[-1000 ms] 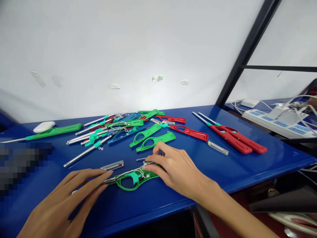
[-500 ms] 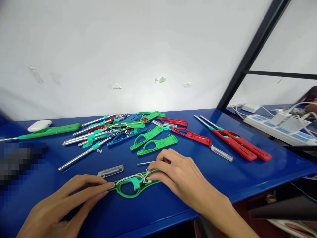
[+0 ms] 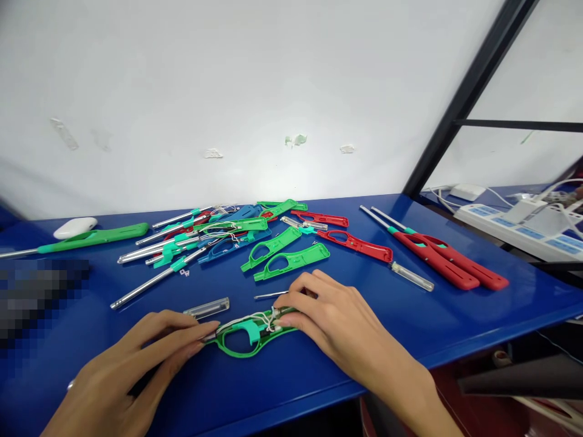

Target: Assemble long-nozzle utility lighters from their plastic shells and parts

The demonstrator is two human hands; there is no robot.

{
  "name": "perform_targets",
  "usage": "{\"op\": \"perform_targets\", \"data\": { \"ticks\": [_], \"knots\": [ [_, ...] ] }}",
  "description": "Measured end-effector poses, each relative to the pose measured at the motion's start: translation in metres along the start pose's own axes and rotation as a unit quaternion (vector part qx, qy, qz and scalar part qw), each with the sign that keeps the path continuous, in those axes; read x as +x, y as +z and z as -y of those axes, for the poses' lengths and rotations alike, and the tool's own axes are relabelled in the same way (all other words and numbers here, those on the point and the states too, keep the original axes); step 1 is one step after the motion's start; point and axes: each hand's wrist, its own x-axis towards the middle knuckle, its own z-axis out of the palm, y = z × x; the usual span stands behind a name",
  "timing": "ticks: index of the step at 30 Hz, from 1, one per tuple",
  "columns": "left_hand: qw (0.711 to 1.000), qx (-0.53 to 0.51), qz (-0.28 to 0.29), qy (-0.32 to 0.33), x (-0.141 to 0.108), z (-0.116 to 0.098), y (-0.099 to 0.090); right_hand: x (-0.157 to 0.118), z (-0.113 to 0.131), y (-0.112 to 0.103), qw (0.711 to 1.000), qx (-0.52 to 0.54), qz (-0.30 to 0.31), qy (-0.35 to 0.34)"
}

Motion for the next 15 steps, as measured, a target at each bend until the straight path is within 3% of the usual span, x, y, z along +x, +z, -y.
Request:
{"op": "perform_targets", "data": {
  "ticks": [9,15],
  "knots": [
    [0.997,0.051,0.011,0.049,-0.002,0.003,0.002,-0.002,-0.001,-0.003,0.998,0.055,-0.019,0.026],
    [0.995,0.065,0.058,0.052,-0.01,0.01,0.002,-0.004,-0.002,-0.004,0.997,0.071,-0.031,0.024]
  ]
}}
